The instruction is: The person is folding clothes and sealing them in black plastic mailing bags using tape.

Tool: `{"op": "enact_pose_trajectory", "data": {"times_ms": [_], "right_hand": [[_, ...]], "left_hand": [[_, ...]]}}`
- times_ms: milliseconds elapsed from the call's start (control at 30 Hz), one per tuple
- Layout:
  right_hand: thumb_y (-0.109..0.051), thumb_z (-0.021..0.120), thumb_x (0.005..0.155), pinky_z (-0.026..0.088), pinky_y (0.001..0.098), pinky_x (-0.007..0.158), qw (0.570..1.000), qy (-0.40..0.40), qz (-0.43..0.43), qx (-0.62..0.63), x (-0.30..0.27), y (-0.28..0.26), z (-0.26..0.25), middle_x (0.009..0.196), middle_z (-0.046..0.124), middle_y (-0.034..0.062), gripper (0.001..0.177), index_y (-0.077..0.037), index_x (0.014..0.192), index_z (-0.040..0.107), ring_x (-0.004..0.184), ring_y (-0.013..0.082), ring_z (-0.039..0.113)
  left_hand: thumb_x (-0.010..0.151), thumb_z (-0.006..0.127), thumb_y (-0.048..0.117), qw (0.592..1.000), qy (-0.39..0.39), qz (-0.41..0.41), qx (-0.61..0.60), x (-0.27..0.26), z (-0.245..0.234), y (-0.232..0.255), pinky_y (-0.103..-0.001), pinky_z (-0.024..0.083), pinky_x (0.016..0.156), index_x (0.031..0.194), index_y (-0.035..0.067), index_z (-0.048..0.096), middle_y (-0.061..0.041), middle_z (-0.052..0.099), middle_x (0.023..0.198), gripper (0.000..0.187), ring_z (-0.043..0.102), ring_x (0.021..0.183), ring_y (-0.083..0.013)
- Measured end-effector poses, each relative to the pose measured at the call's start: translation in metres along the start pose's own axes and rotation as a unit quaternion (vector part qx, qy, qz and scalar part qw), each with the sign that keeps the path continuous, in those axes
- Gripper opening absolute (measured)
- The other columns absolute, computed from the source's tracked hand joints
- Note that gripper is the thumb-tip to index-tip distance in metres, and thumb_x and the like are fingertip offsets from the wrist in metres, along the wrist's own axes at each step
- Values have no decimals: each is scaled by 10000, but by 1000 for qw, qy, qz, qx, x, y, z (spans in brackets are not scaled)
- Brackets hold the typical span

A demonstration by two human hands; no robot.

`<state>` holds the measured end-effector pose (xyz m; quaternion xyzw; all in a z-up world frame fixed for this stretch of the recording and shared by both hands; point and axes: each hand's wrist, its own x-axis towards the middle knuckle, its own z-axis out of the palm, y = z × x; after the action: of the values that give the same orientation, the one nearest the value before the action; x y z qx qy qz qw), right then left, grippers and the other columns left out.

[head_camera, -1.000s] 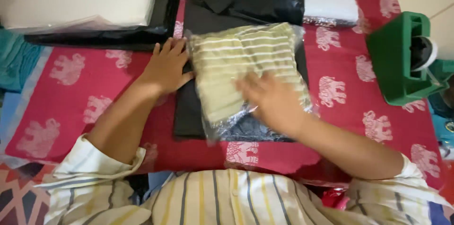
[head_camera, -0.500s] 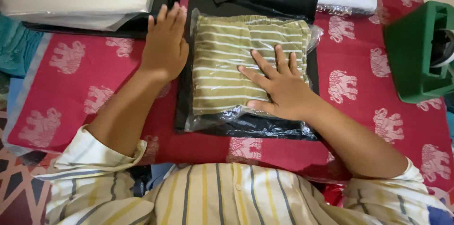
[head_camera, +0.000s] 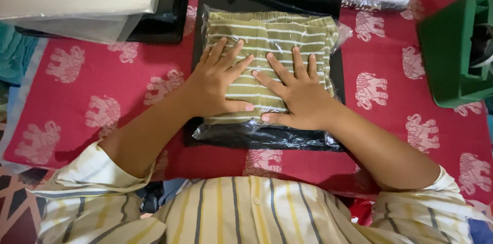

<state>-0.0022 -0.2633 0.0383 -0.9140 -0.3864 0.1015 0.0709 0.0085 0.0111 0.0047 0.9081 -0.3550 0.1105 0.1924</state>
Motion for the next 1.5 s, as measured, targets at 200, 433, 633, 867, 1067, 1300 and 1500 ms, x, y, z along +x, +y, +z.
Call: {"op": "enact_pose_trajectory", "data": {"times_ms": [200,433,633,867,1067,1300,1500], "right_hand": [[-851,463,812,-155,738,1125,997,-39,-57,32,0,7,-23,1726,-57,122,1043,-346,1652,107,1486,547,-215],[-847,459,832,-129,794,1107,988,72,-129,-49,-10,36,-41,1736,29,61,1012,-304,1657,240,1538,443,-159],[-22,625,878,533,451,758,890,324,30,-319,-13,59,-39,1276,638,78,487,-208,1315,731,1023,330,564],[-634,512,946,295,817,1064,994,95,8,52,-3,23,-37,1712,124,195,797,-269,1621,292,1487,625,106],[-719,499,892,79,817,1125,998,34,33,37,-4,21,-32,1729,-81,119,943,-286,1663,169,1508,561,-151],[-684,593,810,318,692,1115,963,-153,216,41,-8,-1,-78,1761,-35,-10,985,-358,1636,165,1597,378,-89],[-791,517,809,-60,767,1118,995,-30,90,-22,-16,14,-54,1698,-201,127,1054,-249,1654,193,1449,508,-278]], "left_hand": [[768,746,773,1000,-17,-5,-2,-1,-9,1,-707,299,1128,1551,127,488,-203,366,1632,1047,294,1479,-514],[907,578,699,997,6,-15,82,3,-30,-33,-546,473,745,1292,177,661,-148,753,1061,654,677,961,-425],[996,669,318,999,11,52,-9,6,-45,-33,-504,387,1008,1273,149,703,-96,682,1199,326,595,1108,-296],[984,556,532,992,0,102,-70,5,-23,-23,-736,132,1223,1472,124,576,-215,322,1648,637,220,1518,-525],[983,617,517,979,-36,123,-162,8,-9,-26,-648,19,1272,1560,73,443,-161,163,1703,749,-15,1571,-387],[1034,545,534,987,-64,-49,-136,1,-10,-36,-809,1,1172,1675,214,282,-37,-51,1736,764,-130,1575,-433],[1030,526,486,977,-142,-75,-137,8,-17,-25,-725,1,1200,1677,209,155,-108,-94,1727,796,-109,1581,-420]]}}
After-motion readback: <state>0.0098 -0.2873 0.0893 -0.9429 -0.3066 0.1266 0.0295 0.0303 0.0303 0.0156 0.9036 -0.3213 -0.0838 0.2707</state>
